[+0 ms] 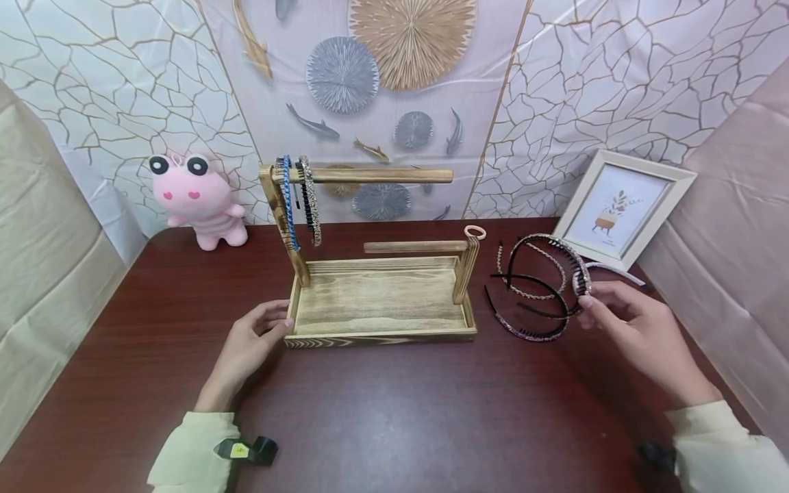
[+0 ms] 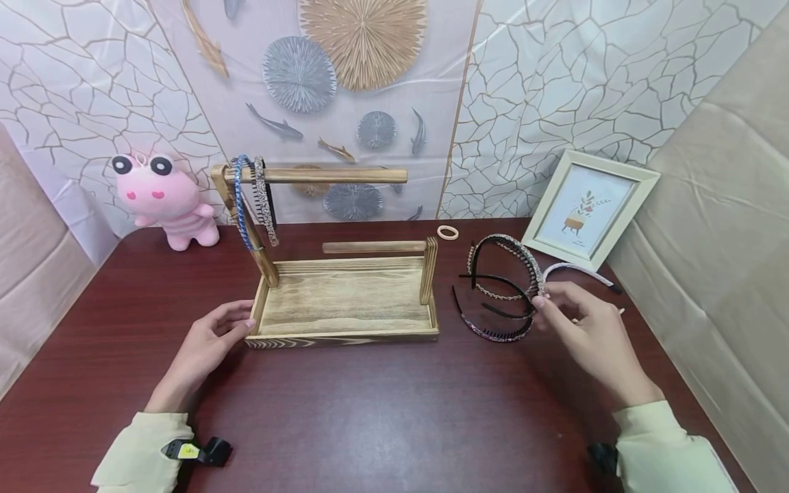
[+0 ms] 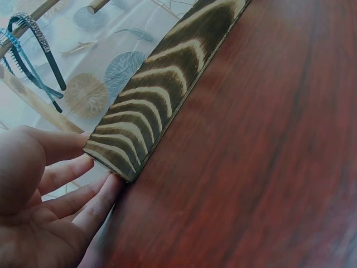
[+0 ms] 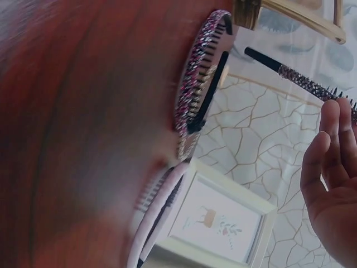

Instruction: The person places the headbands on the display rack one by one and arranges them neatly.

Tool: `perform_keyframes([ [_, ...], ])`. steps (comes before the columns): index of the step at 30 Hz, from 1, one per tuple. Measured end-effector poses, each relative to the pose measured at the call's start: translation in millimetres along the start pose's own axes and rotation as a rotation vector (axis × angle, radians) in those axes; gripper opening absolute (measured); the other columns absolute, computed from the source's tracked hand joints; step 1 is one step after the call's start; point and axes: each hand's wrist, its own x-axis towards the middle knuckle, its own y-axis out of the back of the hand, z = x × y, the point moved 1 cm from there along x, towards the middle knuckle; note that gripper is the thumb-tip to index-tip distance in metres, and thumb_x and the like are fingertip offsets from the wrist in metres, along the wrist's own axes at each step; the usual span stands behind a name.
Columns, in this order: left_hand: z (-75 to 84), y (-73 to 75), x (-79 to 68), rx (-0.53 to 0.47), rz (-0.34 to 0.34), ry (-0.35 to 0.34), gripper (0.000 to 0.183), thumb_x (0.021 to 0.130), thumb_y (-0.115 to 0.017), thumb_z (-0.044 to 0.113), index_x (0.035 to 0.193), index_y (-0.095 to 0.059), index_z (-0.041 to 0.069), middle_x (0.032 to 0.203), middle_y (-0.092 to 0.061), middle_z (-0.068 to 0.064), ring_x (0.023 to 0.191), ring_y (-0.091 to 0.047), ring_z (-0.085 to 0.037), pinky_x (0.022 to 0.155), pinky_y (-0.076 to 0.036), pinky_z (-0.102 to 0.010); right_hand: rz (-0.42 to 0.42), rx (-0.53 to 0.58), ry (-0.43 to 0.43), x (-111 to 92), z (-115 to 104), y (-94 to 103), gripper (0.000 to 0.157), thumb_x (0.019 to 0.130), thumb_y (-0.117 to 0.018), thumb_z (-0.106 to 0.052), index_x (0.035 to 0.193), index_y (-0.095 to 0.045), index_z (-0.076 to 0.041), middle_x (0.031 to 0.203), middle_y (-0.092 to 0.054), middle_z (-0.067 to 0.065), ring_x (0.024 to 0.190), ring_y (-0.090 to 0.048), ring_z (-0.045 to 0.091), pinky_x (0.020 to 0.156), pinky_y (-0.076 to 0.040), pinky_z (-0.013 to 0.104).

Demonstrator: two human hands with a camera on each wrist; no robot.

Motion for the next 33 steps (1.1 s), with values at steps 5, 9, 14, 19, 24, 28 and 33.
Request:
perform_keyframes([
  [5,-0.5,0.2,-0.2,0.004,-0.002,0.003,0.043,0.097,-0.067,0.025,0.136,-0.058,0.010,0.121,-0.067,-0.016,0.114,-0.062,-0.025,0.086,-0.046,-0.017,0.022,0.033,-0.012,11,-4,-5.8,0.015,0.091,-0.066,0.004,0.106,-0.066,0.000,0.071,-0.068,-0.012,0.061,-0.062,-0.002,0.060,-0.046,0.010],
  [9,-0.5,1.0,0.1,0.011,0.010,-0.004,0.042,0.096,-0.067,0.023,0.135,-0.059,0.009,0.120,-0.067,-0.016,0.113,-0.062,-0.026,0.086,-0.046,-0.017,0.012,0.045,-0.016,21,-9,-10.5,0.015,0.091,-0.065,0.003,0.106,-0.063,0.002,0.071,-0.067,-0.015,0.061,-0.062,-0.003,0.059,-0.046,0.010],
  [14,-1.1,1.0,1.4,0.021,0.013,-0.010,0.041,0.096,-0.067,0.024,0.134,-0.059,0.009,0.119,-0.068,-0.016,0.112,-0.063,-0.026,0.085,-0.046,-0.017,-0.010,0.041,-0.038,30,-12,-16.1,0.017,0.093,-0.064,0.000,0.110,-0.062,0.002,0.072,-0.067,-0.017,0.061,-0.064,-0.003,0.058,-0.047,0.010],
  [19,-1.5,0.5,0.8,0.008,0.009,-0.011,0.043,0.096,-0.067,0.025,0.135,-0.059,0.010,0.120,-0.068,-0.016,0.111,-0.063,-0.025,0.085,-0.046,-0.017,0.006,0.061,-0.037,42,-16,-20.4,0.014,0.094,-0.065,-0.002,0.108,-0.062,0.000,0.073,-0.068,-0.016,0.062,-0.065,-0.002,0.057,-0.046,0.012],
  [24,-1.3,0.3,0.4,0.004,0.003,-0.012,0.044,0.096,-0.067,0.026,0.136,-0.058,0.010,0.120,-0.068,-0.015,0.112,-0.063,-0.024,0.086,-0.046,-0.017,0.009,0.108,-0.029,56,-22,-24.2,0.016,0.095,-0.064,-0.003,0.109,-0.061,0.002,0.074,-0.069,-0.016,0.062,-0.067,-0.001,0.058,-0.049,0.012],
  [28,-1.5,0.3,0.3,0.002,0.003,-0.008,0.044,0.096,-0.067,0.027,0.136,-0.058,0.011,0.121,-0.067,-0.015,0.113,-0.062,-0.024,0.086,-0.045,-0.017,0.004,0.119,-0.033,67,-28,-27.7,0.020,0.096,-0.063,-0.006,0.113,-0.059,0.004,0.073,-0.068,-0.013,0.060,-0.066,0.000,0.054,-0.049,0.014],
  [33,-2.1,0.1,1.1,0.012,0.000,-0.005,0.043,0.096,-0.067,0.026,0.135,-0.059,0.010,0.121,-0.068,-0.015,0.113,-0.062,-0.025,0.087,-0.046,-0.019,0.024,0.128,-0.001,79,-34,-33.1,0.018,0.095,-0.065,-0.006,0.111,-0.062,0.003,0.071,-0.067,-0.009,0.059,-0.064,0.003,0.055,-0.047,0.015],
])
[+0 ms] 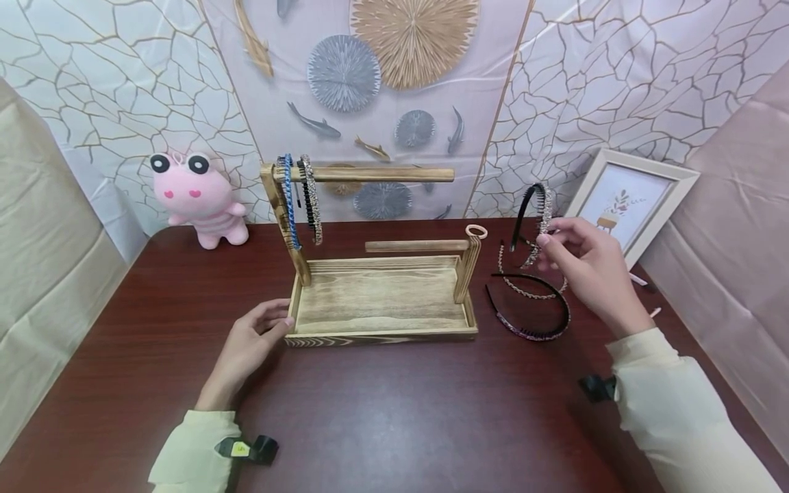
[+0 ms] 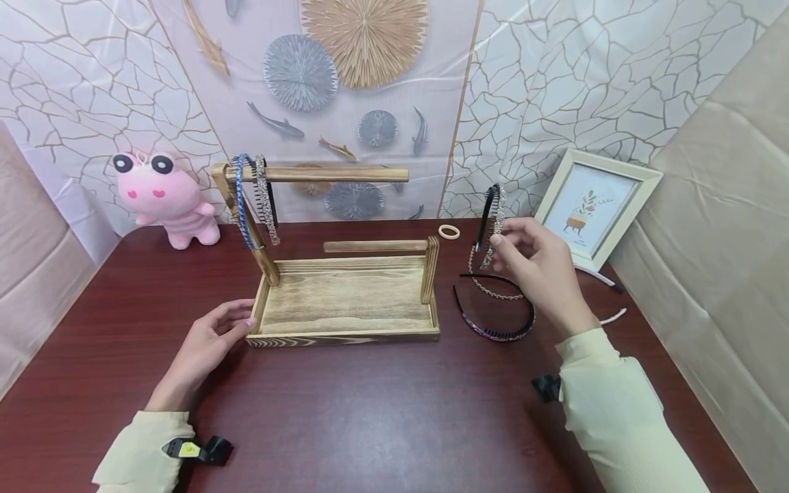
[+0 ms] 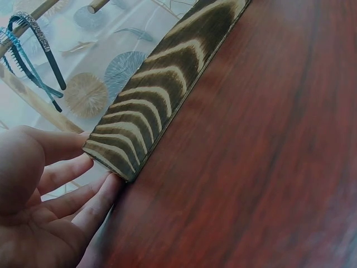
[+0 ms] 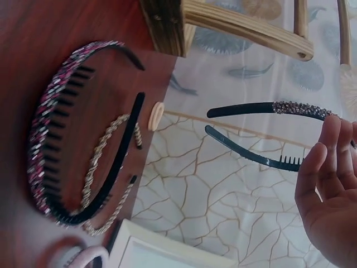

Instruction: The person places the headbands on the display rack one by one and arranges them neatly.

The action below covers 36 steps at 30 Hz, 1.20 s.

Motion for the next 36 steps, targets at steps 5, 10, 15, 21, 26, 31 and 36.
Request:
perform_keyframes([
  [5,-0.1,-0.2,1.2,0.014,-0.005,0.010,0.041,0.097,-0.066,0.025,0.135,-0.058,0.011,0.121,-0.067,-0.014,0.114,-0.062,-0.026,0.087,-0.046,-0.020,0.012,0.039,0.009,9,-6,-7.5,0.013,0.095,-0.065,-0.008,0.107,-0.064,-0.003,0.073,-0.067,-0.004,0.061,-0.064,0.005,0.057,-0.046,0.016],
  [10,0.2,-0.5,0.8,0.010,-0.001,0.009,0.041,0.097,-0.066,0.025,0.134,-0.059,0.011,0.120,-0.067,-0.015,0.114,-0.062,-0.027,0.087,-0.047,-0.021,0.027,0.080,0.017,16,-11,-13.8,0.011,0.095,-0.065,-0.008,0.106,-0.064,-0.012,0.075,-0.066,-0.006,0.061,-0.064,0.006,0.057,-0.046,0.017],
  [15,0.9,0.3,0.5,0.010,0.000,0.013,0.041,0.097,-0.066,0.025,0.135,-0.059,0.011,0.120,-0.067,-0.014,0.114,-0.062,-0.026,0.088,-0.047,-0.023,0.038,0.106,0.049,23,-19,-19.3,0.011,0.095,-0.065,-0.006,0.106,-0.064,-0.007,0.076,-0.066,-0.006,0.061,-0.063,0.006,0.059,-0.049,0.017],
  [21,0.5,0.7,0.8,0.003,0.000,0.015,0.041,0.097,-0.066,0.025,0.135,-0.059,0.011,0.121,-0.067,-0.015,0.113,-0.062,-0.026,0.087,-0.047,-0.021,0.047,0.204,0.071,30,-31,-26.7,0.015,0.095,-0.064,-0.004,0.108,-0.063,0.003,0.077,-0.062,-0.003,0.062,-0.062,0.007,0.060,-0.050,0.018],
  [26,0.5,0.3,0.0,-0.012,0.003,0.013,0.042,0.096,-0.067,0.025,0.135,-0.059,0.011,0.122,-0.067,-0.016,0.114,-0.062,-0.027,0.086,-0.047,-0.020,0.048,0.323,0.088,34,-41,-34.7,0.011,0.095,-0.064,-0.002,0.104,-0.062,0.003,0.080,-0.062,0.000,0.061,-0.062,0.009,0.061,-0.051,0.019],
  [31,0.5,-0.1,0.1,-0.021,0.002,0.009,0.043,0.096,-0.068,0.025,0.135,-0.059,0.011,0.122,-0.067,-0.015,0.114,-0.062,-0.027,0.085,-0.047,-0.019,0.037,0.338,0.084,36,-48,-42.8,0.006,0.095,-0.064,-0.003,0.101,-0.063,-0.002,0.071,-0.065,0.001,0.059,-0.063,0.010,0.060,-0.052,0.021],
  [36,0.1,0.0,0.3,-0.033,0.005,-0.002,0.043,0.095,-0.069,0.024,0.134,-0.059,0.010,0.122,-0.067,-0.017,0.113,-0.063,-0.028,0.084,-0.047,-0.018,0.031,0.367,0.098,38,-55,-51.4,0.008,0.095,-0.064,-0.001,0.101,-0.062,0.003,0.070,-0.065,0.002,0.058,-0.063,0.012,0.058,-0.052,0.022],
])
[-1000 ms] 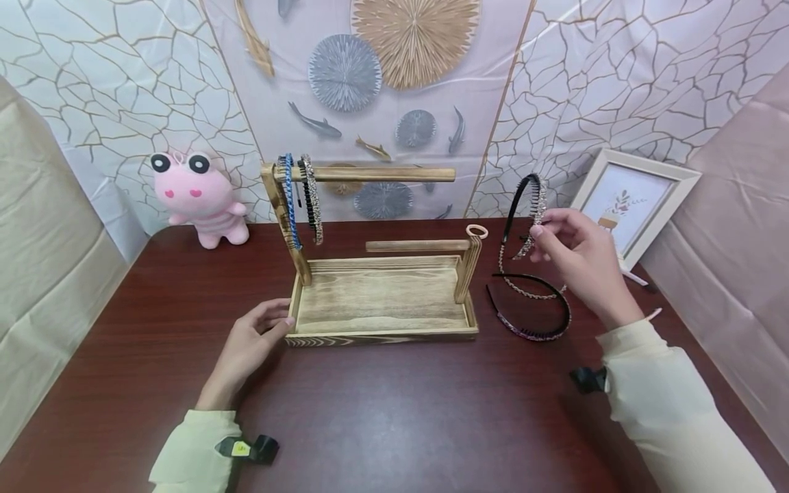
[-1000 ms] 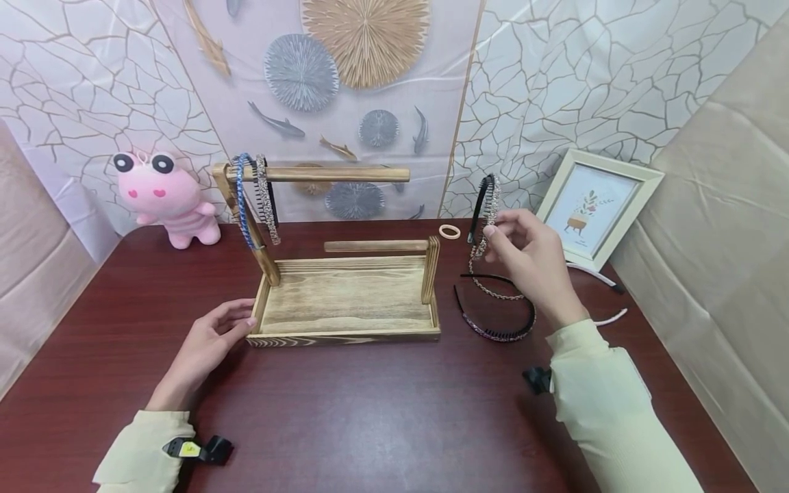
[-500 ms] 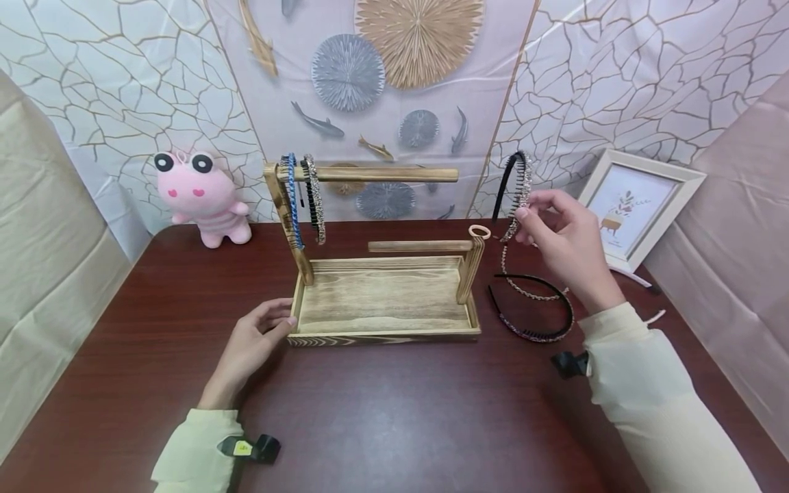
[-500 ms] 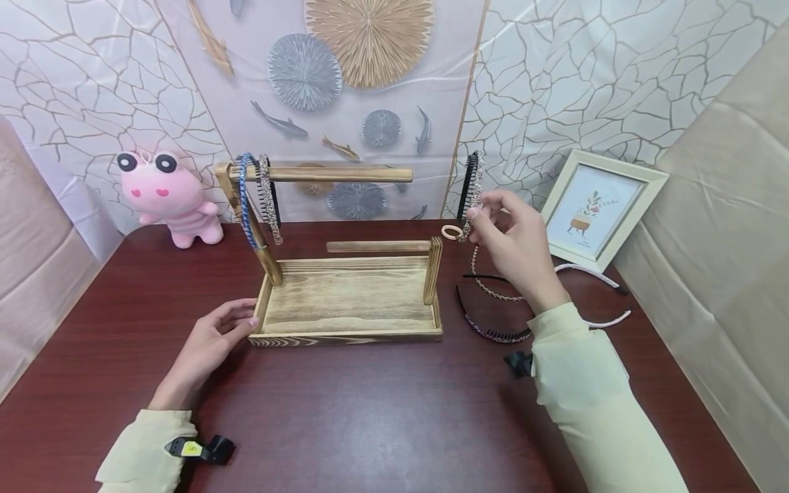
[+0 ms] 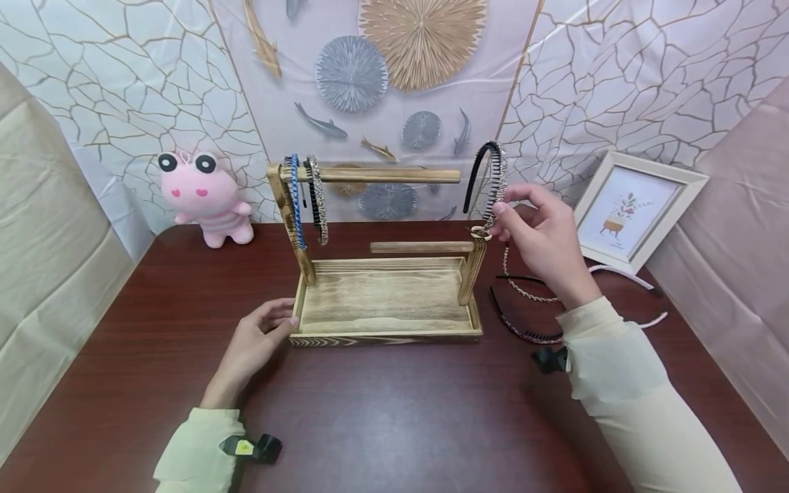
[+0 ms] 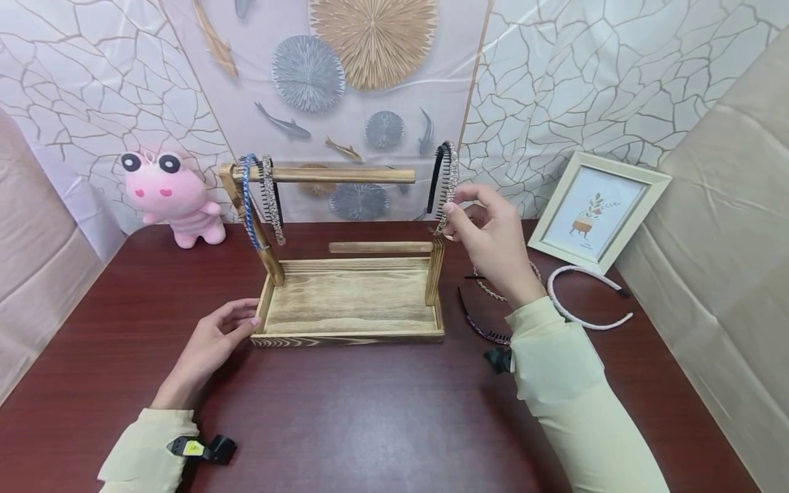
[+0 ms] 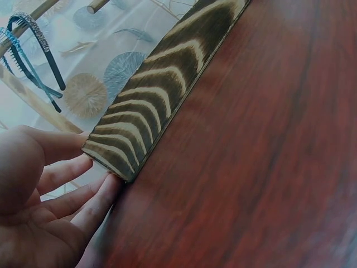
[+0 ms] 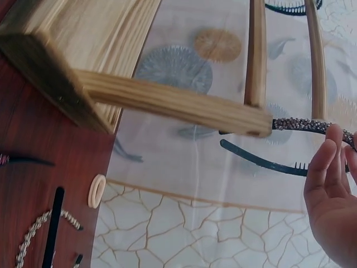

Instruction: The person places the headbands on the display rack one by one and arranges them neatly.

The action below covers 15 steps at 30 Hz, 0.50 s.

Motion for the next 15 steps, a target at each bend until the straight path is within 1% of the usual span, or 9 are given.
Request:
perform_keyframes([
  [5,0.1,-0.2,0.4,-0.005,0.002,-0.001,0.042,0.095,-0.069,0.023,0.134,-0.060,0.009,0.121,-0.067,-0.017,0.112,-0.063,-0.027,0.084,-0.047,-0.017,-0.007,0.013,0.015,2,-3,-11.5,0.012,0.095,-0.063,0.000,0.103,-0.061,0.008,0.070,-0.066,0.001,0.059,-0.063,0.010,0.058,-0.050,0.022],
  [12,0.0,-0.9,0.6,-0.005,0.005,-0.007,0.042,0.095,-0.069,0.023,0.133,-0.060,0.009,0.120,-0.068,-0.017,0.111,-0.064,-0.027,0.084,-0.048,-0.018,-0.041,0.005,0.023,4,-6,-31.1,0.019,0.095,-0.063,-0.001,0.109,-0.060,0.011,0.084,-0.066,-0.002,0.063,-0.065,0.008,0.061,-0.052,0.022],
  [15,-0.5,-0.8,1.0,-0.010,0.006,-0.008,0.041,0.095,-0.069,0.022,0.133,-0.060,0.009,0.119,-0.068,-0.017,0.110,-0.064,-0.027,0.083,-0.048,-0.018,-0.063,0.008,0.028,5,-7,-40.0,0.019,0.095,-0.064,-0.002,0.109,-0.060,0.010,0.086,-0.065,0.000,0.064,-0.065,0.008,0.061,-0.053,0.023],
])
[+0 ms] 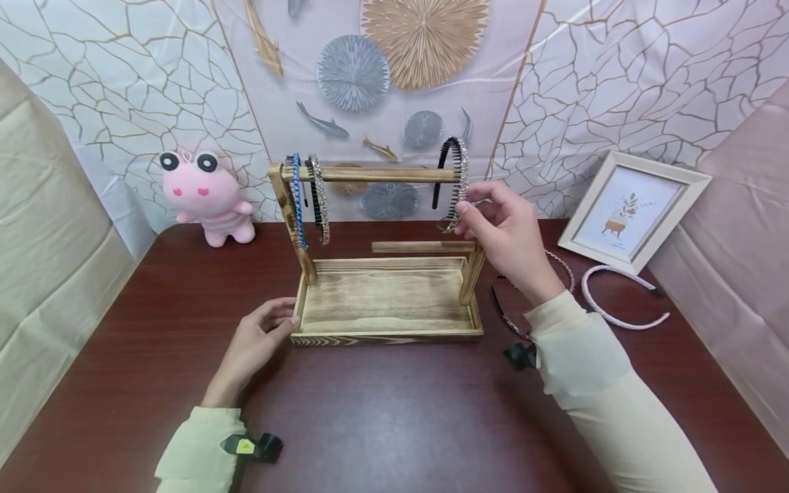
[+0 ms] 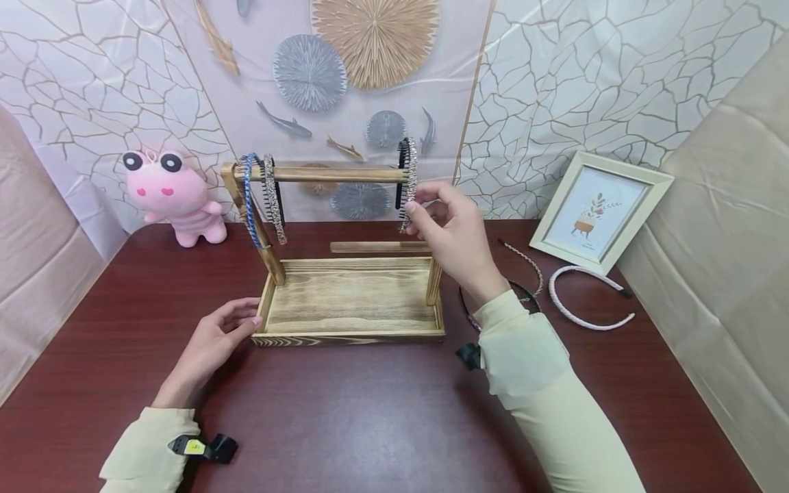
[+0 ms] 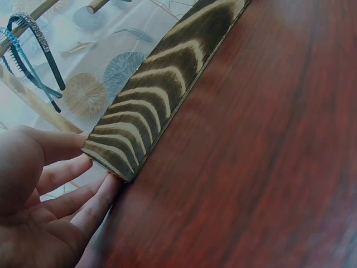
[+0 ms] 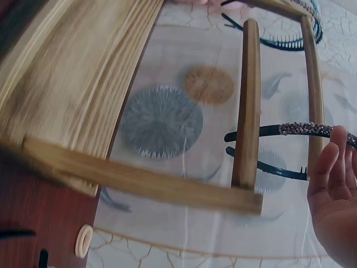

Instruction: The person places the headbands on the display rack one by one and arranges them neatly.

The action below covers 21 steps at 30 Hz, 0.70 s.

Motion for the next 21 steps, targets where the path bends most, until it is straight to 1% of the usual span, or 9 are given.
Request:
perform_keyframes([
  [4,-0.6,-0.3,0.7,-0.005,0.000,0.000,0.040,0.095,-0.069,0.020,0.132,-0.060,0.009,0.119,-0.068,-0.017,0.110,-0.064,-0.028,0.082,-0.048,-0.018,-0.032,0.022,0.001,2,0,-13.2,0.018,0.095,-0.064,-0.002,0.109,-0.061,0.009,0.092,-0.064,0.005,0.065,-0.066,0.009,0.062,-0.055,0.027],
  [9,-0.4,-0.1,0.7,-0.006,0.000,0.006,0.040,0.095,-0.069,0.020,0.133,-0.060,0.009,0.119,-0.068,-0.017,0.110,-0.064,-0.028,0.082,-0.049,-0.018,-0.080,0.053,0.009,5,-2,-31.7,0.017,0.094,-0.063,0.002,0.108,-0.060,0.011,0.093,-0.063,0.010,0.065,-0.065,0.010,0.063,-0.056,0.028],
  [17,-0.9,0.0,1.3,-0.012,0.000,0.003,0.040,0.095,-0.069,0.020,0.132,-0.060,0.008,0.118,-0.068,-0.017,0.109,-0.064,-0.028,0.082,-0.049,-0.018,-0.133,0.102,-0.038,10,-2,-62.8,0.017,0.095,-0.063,-0.001,0.109,-0.060,0.009,0.096,-0.063,0.012,0.068,-0.064,0.011,0.065,-0.056,0.029],
  [21,-1.5,-0.2,1.8,-0.012,0.001,0.002,0.040,0.094,-0.069,0.019,0.132,-0.061,0.008,0.118,-0.068,-0.018,0.109,-0.065,-0.028,0.082,-0.049,-0.017,-0.157,0.104,-0.045,12,-2,-77.6,0.017,0.096,-0.064,-0.004,0.109,-0.061,0.006,0.095,-0.064,0.013,0.068,-0.065,0.014,0.065,-0.055,0.031],
])
